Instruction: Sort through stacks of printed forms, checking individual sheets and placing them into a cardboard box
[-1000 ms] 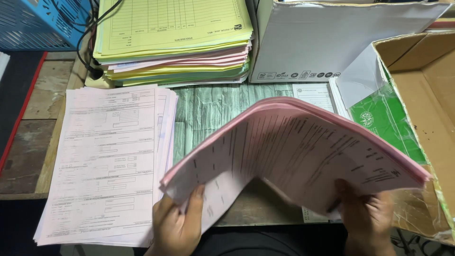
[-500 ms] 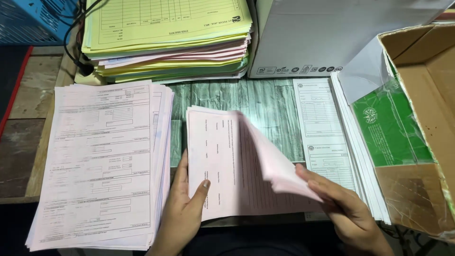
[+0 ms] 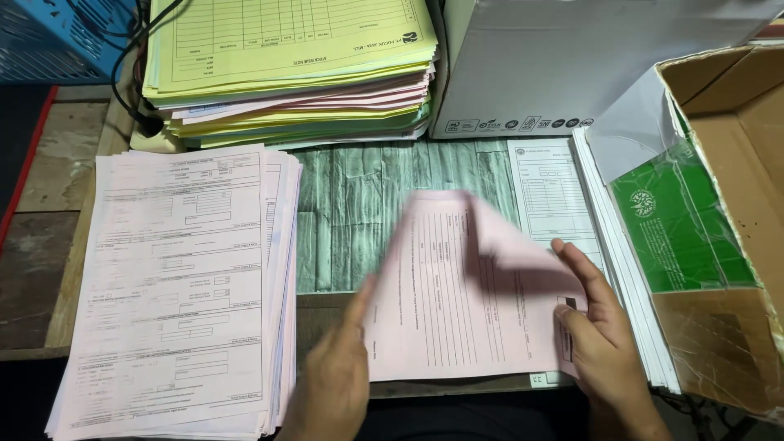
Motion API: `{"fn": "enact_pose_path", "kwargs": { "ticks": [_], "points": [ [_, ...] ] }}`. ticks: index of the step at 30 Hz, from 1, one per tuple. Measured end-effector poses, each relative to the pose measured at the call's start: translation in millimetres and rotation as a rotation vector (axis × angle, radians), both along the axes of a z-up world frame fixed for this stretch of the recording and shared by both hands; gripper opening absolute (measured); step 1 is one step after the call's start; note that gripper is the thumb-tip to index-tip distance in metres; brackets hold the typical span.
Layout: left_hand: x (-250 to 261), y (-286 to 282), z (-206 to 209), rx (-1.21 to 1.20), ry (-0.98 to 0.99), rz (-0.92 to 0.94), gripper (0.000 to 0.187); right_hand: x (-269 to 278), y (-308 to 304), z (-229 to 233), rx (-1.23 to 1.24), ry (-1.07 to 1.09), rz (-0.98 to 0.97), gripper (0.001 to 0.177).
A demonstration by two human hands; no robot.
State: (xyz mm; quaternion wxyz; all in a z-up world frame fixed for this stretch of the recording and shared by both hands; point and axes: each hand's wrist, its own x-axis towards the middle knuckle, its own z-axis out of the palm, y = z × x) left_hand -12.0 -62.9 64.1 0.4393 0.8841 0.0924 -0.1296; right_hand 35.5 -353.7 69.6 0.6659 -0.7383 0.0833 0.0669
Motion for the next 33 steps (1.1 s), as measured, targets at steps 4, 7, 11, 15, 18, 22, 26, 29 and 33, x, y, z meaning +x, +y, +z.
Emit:
{"fn": "enact_pose_path", "kwargs": {
  "ticks": [4,7,11,15,18,22,26,29,33],
  "points": [
    [1.0,-0.1,0.0,-0.236,-0.505,-0.347,0.068,-16.4,-3.0,-11.6,-0.087,-0.067,0.071,0.077],
    [5.8,2.2,2.9,-0.127,-0.290,-0.132,0.060,-19.2,-10.6,-20.5,0.069,-0.199,0.198,0.077],
    [2.2,10.9,-14.2,-0.001,-0.382,0.086,0.047,0.7,-6.4,-4.4,-0.269,-0.010,0.058,0.056],
    [-6.9,4.5,2.7,0.030,-0.506,0.187,0.036,-18.8,-20.5,-27.1,-0.246,-0.202,-0.076,0.051],
    [-14.1,-2.3,4.6,0.071,-0.662,0.296,0.026,-31.1,-29.0,-45.3,-0.161,-0.589,-0.349,0.046],
    [2.5,-1.9,21.8,-0.234,-0.790,0.311,0.065,-17.4,-31.7,-33.9,-0.319,-0.779,-0.280,0.058],
    [7.8,2.6,13.7,-0.062,-0.821,0.317,0.016,-19.0,-38.8,-61.0,-0.316,-0.634,-0.368,0.022],
    [-7.0,-11.1,40.7,-0.042,-0.810,0.407,0.024,-26.9,-41.8,-62.8,-0.204,-0.706,-0.385,0.042],
    [7.1,-8.4,50.8,-0.438,-0.839,0.218,0.074,-19.9,-35.5,-31.4,-0.506,-0.991,-0.206,0.011]
  ]
}}
